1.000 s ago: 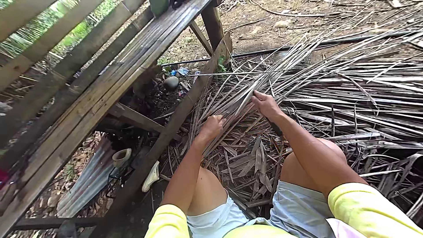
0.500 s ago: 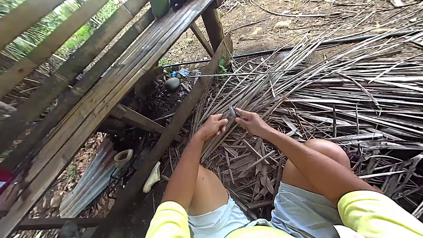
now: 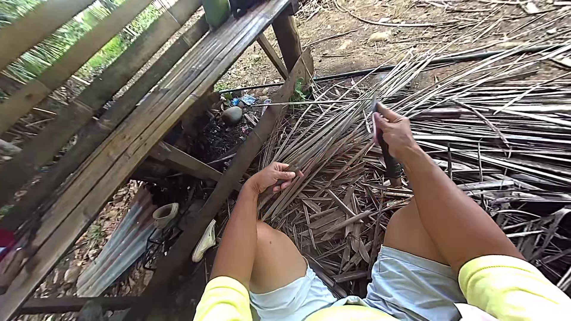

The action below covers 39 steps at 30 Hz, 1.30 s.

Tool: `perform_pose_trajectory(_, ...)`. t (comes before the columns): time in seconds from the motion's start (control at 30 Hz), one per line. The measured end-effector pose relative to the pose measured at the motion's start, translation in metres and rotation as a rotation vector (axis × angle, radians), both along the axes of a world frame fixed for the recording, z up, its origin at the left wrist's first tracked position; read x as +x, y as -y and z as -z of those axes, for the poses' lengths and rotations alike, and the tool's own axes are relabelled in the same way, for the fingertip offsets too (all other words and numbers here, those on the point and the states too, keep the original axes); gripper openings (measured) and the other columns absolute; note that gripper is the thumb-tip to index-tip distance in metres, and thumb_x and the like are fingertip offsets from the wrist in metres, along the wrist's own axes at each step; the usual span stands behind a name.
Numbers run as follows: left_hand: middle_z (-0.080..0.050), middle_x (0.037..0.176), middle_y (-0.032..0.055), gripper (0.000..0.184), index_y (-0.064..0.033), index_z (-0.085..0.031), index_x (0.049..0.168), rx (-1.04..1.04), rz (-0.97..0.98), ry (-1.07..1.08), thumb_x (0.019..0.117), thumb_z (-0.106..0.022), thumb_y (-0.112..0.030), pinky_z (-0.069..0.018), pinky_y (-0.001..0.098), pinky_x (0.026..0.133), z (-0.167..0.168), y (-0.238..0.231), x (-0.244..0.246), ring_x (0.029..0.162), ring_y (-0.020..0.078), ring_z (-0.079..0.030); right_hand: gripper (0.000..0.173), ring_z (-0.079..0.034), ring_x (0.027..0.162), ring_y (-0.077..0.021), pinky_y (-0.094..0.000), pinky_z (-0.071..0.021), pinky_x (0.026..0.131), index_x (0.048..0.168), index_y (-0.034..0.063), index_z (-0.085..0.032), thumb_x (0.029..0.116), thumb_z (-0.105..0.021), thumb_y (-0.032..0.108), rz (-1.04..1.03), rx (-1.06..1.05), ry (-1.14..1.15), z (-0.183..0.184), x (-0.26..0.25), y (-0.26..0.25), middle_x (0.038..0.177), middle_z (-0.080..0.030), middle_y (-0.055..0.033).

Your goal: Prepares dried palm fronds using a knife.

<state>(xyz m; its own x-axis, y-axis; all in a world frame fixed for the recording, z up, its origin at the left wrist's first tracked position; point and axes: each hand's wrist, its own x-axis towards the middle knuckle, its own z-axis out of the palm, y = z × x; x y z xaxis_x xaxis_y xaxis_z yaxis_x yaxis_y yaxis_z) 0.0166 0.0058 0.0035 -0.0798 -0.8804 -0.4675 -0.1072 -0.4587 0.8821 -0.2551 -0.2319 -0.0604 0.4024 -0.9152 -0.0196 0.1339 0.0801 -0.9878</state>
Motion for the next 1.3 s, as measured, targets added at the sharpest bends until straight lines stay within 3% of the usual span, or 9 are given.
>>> perform_pose_trajectory(0.1,-0.055,0.062,-0.0013,0.026,0.0021,-0.065,0.124,-0.034,-0.104,0.142,0.1093,-0.046,-0.008,-0.0391,0.0158,0.042,0.004,0.000,-0.002,0.044,0.0024,-0.045,0.047,-0.046,0.050,-0.0059,-0.0231,-0.0426,0.045,0.155,0.0113,-0.043,0.1089,-0.051,0.020,0.003,-0.059,-0.080,-0.002,-0.004,-0.005,0.077,-0.055,-0.0005)
perform_pose_trajectory(0.3,-0.055,0.068,0.0041,0.028,0.0003,-0.065,0.127,-0.055,-0.166,0.566,0.1112,-0.047,-0.016,-0.0390,0.0243,0.047,0.011,0.033,-0.041,0.050,0.0091,-0.045,0.050,-0.047,0.054,-0.0164,-0.0350,-0.0445,0.052,0.156,0.0126,-0.043,0.1078,-0.054,0.019,-0.499,-0.191,-0.319,0.005,0.036,-0.096,0.075,-0.059,-0.0106)
perform_pose_trajectory(0.4,-0.061,0.080,0.0116,0.031,-0.0002,-0.066,0.128,-0.059,-0.059,0.760,0.1119,-0.046,-0.018,-0.0484,0.0366,0.061,0.006,0.037,-0.057,0.062,0.0192,-0.053,0.050,-0.044,0.054,-0.0146,-0.0331,-0.0419,0.053,0.157,0.0197,-0.044,0.1081,-0.054,0.022,-0.508,-0.107,-0.320,0.011,0.046,-0.096,0.076,-0.058,-0.0091)
perform_pose_trajectory(0.47,-0.060,0.079,0.0150,0.031,0.0004,-0.066,0.126,-0.100,-0.067,0.831,0.1117,-0.046,-0.019,-0.0485,0.0412,0.061,-0.003,0.028,-0.070,0.062,0.0240,-0.054,0.049,-0.044,0.051,-0.0114,-0.0301,-0.0415,0.050,0.155,0.0172,-0.047,0.1074,-0.056,0.021,-0.462,-0.046,-0.261,0.019,0.050,-0.081,0.072,-0.057,-0.0057)
perform_pose_trajectory(0.63,-0.065,0.086,0.0131,0.035,-0.0037,-0.064,0.137,-0.118,-0.022,0.800,0.1122,-0.045,-0.019,-0.0512,0.0384,0.068,0.000,0.033,-0.061,0.067,0.0205,-0.057,0.047,-0.044,0.046,-0.0065,-0.0227,-0.0388,0.043,0.153,0.0110,-0.049,0.1067,-0.056,0.016,-0.340,0.074,-0.071,0.017,0.046,-0.058,0.065,-0.055,0.0002)
perform_pose_trajectory(0.77,-0.050,0.063,0.0081,0.029,-0.0126,-0.066,0.130,-0.200,-0.080,0.660,0.1112,-0.048,-0.026,-0.0334,0.0280,0.041,0.013,0.000,-0.048,0.043,0.0150,-0.039,0.046,-0.048,0.048,-0.0083,-0.0239,-0.0432,0.043,0.152,0.0164,-0.050,0.1065,-0.057,0.018,-0.213,0.200,-0.006,0.011,0.037,-0.034,0.070,-0.056,-0.0006)
perform_pose_trajectory(1.07,-0.053,0.068,0.0025,0.028,-0.0016,-0.067,0.127,-0.109,-0.098,0.629,0.1101,-0.050,-0.014,-0.0367,0.0237,0.050,0.000,0.009,-0.034,0.051,0.0074,-0.042,0.046,-0.049,0.051,-0.0058,-0.0218,-0.0453,0.044,0.155,0.0214,-0.043,0.1096,-0.050,0.022,0.081,0.203,0.106,0.004,0.007,0.007,0.081,-0.055,0.0029)
perform_pose_trajectory(1.2,-0.060,0.072,0.0073,0.032,-0.0034,-0.064,0.130,-0.043,-0.152,0.711,0.1125,-0.045,-0.022,-0.0438,0.0289,0.051,0.000,0.013,-0.039,0.052,0.0135,-0.050,0.039,-0.050,0.051,-0.0081,-0.0251,-0.0477,0.046,0.147,0.0111,-0.050,0.1090,-0.050,0.019,-0.290,0.132,-0.020,-0.011,0.020,-0.048,0.072,-0.054,0.0009)
perform_pose_trajectory(1.3,-0.059,0.073,0.0081,0.031,-0.0021,-0.061,0.130,-0.058,-0.114,0.646,0.1122,-0.046,-0.021,-0.0420,0.0264,0.051,-0.003,0.014,-0.056,0.053,0.0126,-0.049,0.048,-0.050,0.049,-0.0093,-0.0245,-0.0472,0.045,0.156,0.0181,-0.043,0.1083,-0.052,0.021,-0.552,0.209,-0.035,0.004,0.041,-0.087,0.072,-0.057,-0.0027)
